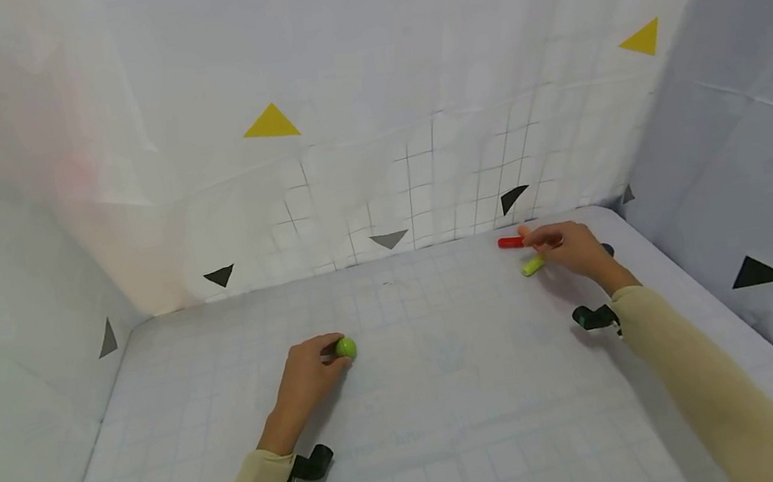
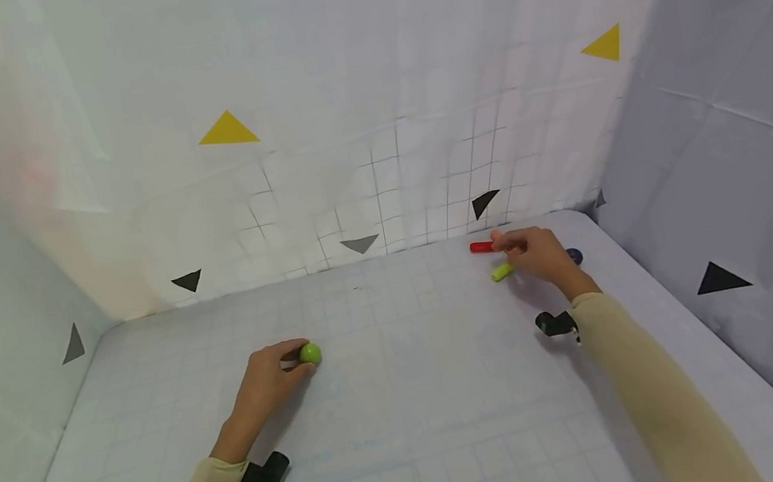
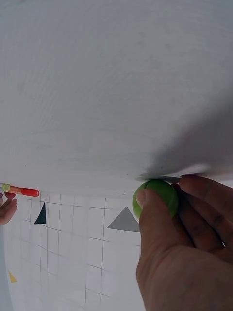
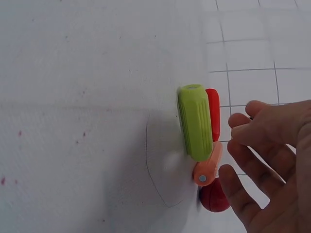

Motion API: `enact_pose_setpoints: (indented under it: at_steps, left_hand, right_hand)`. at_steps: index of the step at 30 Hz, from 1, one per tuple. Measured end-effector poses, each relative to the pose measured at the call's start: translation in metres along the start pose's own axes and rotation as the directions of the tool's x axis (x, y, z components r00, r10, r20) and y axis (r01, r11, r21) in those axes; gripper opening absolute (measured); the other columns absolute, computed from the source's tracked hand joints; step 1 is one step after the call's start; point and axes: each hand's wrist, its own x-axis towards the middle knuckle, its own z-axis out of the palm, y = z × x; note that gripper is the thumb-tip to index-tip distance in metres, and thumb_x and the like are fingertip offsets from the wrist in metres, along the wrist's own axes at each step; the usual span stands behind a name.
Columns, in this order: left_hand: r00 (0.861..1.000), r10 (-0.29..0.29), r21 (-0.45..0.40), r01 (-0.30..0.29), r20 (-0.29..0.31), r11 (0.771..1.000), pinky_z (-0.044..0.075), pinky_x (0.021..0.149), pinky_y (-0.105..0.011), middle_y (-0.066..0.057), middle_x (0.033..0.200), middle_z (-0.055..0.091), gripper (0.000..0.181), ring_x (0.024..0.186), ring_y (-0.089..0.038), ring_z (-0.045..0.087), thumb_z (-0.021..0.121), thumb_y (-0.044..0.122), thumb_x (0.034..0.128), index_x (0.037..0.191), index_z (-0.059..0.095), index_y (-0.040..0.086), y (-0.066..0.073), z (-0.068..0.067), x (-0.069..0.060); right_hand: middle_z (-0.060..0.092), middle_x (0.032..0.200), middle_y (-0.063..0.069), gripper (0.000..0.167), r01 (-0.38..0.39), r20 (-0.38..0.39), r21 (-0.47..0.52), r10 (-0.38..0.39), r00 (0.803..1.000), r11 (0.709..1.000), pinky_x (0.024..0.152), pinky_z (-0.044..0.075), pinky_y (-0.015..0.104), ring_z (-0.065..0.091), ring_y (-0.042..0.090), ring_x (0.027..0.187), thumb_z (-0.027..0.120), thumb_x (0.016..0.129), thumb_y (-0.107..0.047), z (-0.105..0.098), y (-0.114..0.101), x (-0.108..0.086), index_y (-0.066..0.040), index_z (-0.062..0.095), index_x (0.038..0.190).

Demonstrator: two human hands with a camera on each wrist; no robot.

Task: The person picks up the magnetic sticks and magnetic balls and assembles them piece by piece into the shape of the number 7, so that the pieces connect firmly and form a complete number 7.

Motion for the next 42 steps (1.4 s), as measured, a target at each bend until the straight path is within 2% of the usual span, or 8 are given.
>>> enact_pose_setpoints:
  at_steps: [8, 14, 18, 21, 23, 26, 32, 42]
  left_hand:
    - [1.000, -0.001, 0.002, 0.001, -0.004, 1.000, 0.057, 0.088, -0.041, -0.015, 0.120, 0.072, 0.042, 0.104, -0.028, 0.071, 0.085, 0.004, 0.0870, 0.127, 0.072, -0.002, -0.001, 0.000, 0.000]
    - [1.000, 0.005, -0.002, -0.005, 0.000, 1.000, 0.057, 0.088, -0.042, -0.015, 0.120, 0.072, 0.041, 0.106, -0.029, 0.070, 0.084, 0.004, 0.0874, 0.126, 0.072, -0.002, -0.001, 0.000, 0.000]
    - [1.000, 0.006, 0.001, -0.006, 0.001, 1.000, 0.057, 0.088, -0.042, -0.016, 0.120, 0.072, 0.042, 0.106, -0.029, 0.070, 0.085, 0.004, 0.0869, 0.126, 0.072, -0.003, -0.001, 0.000, 0.001]
    - [1.000, 0.009, 0.001, -0.009, 0.001, 1.000, 0.057, 0.088, -0.041, -0.016, 0.120, 0.072, 0.043, 0.106, -0.029, 0.070, 0.085, 0.004, 0.0869, 0.127, 0.071, -0.003, 0.000, 0.000, 0.001]
    - [1.000, 0.011, 0.000, -0.011, 0.001, 1.000, 0.057, 0.088, -0.041, -0.016, 0.120, 0.072, 0.043, 0.106, -0.029, 0.070, 0.084, 0.004, 0.0871, 0.127, 0.071, -0.003, 0.000, 0.000, 0.001]
    - [1.000, 0.008, -0.001, -0.008, 0.001, 1.000, 0.057, 0.088, -0.041, -0.016, 0.120, 0.072, 0.042, 0.106, -0.029, 0.070, 0.084, 0.004, 0.0874, 0.127, 0.071, -0.003, -0.001, 0.001, 0.001]
    - [1.000, 0.000, 0.003, 0.000, -0.002, 1.000, 0.057, 0.089, -0.042, -0.016, 0.120, 0.072, 0.042, 0.106, -0.029, 0.070, 0.084, 0.004, 0.0874, 0.127, 0.071, -0.003, 0.000, 0.000, 0.001]
    - [1.000, 0.008, 0.011, -0.008, 0.001, 1.000, 0.057, 0.088, -0.043, -0.016, 0.119, 0.072, 0.041, 0.106, -0.029, 0.070, 0.085, 0.005, 0.0871, 0.125, 0.073, -0.002, 0.000, 0.000, 0.000]
  right_hand:
    - [0.062, 0.127, 0.022, 0.031, 0.003, 0.079, -0.073, 0.003, 0.997, 0.997, 0.079, 0.046, 0.045, 0.051, 0.040, 0.107, 0.064, 0.093, 0.002, 0.005, -0.001, 0.000, -0.007, 0.077, 0.120]
    - [0.065, 0.122, 0.020, 0.027, 0.011, 0.087, -0.090, -0.003, 0.996, 0.996, 0.077, 0.043, 0.043, 0.050, 0.037, 0.102, 0.073, 0.093, -0.003, 0.008, 0.002, -0.001, -0.009, 0.078, 0.119]
    - [0.067, 0.124, 0.020, 0.026, 0.014, 0.086, -0.078, -0.007, 0.996, 0.997, 0.090, 0.044, 0.055, 0.052, 0.040, 0.111, 0.077, 0.092, -0.005, 0.009, 0.004, 0.000, -0.008, 0.078, 0.118]
    - [0.064, 0.131, 0.024, 0.027, 0.002, 0.091, -0.068, 0.004, 0.996, 0.998, 0.101, 0.038, 0.065, 0.049, 0.043, 0.122, 0.079, 0.092, -0.005, 0.011, 0.005, 0.000, -0.008, 0.078, 0.119]
    - [0.062, 0.134, 0.025, 0.028, -0.010, 0.091, -0.065, 0.016, 0.996, 0.998, 0.102, 0.037, 0.066, 0.047, 0.044, 0.124, 0.079, 0.092, -0.007, 0.012, 0.005, -0.001, -0.008, 0.078, 0.120]
    - [0.061, 0.134, 0.024, 0.028, -0.012, 0.083, -0.062, 0.017, 0.996, 0.998, 0.098, 0.040, 0.061, 0.048, 0.042, 0.120, 0.080, 0.093, -0.010, 0.012, 0.006, -0.002, -0.009, 0.079, 0.120]
    - [0.066, 0.122, 0.019, 0.028, 0.023, 0.053, -0.056, -0.020, 0.998, 0.998, 0.083, 0.044, 0.046, 0.052, 0.035, 0.105, 0.081, 0.093, -0.012, 0.009, 0.006, -0.005, -0.010, 0.079, 0.121]
    - [0.063, 0.125, 0.020, 0.026, 0.039, 0.051, -0.016, -0.038, 0.998, 0.999, 0.078, 0.048, 0.041, 0.052, 0.035, 0.104, 0.080, 0.094, -0.014, 0.006, -0.004, -0.010, -0.010, 0.079, 0.120]
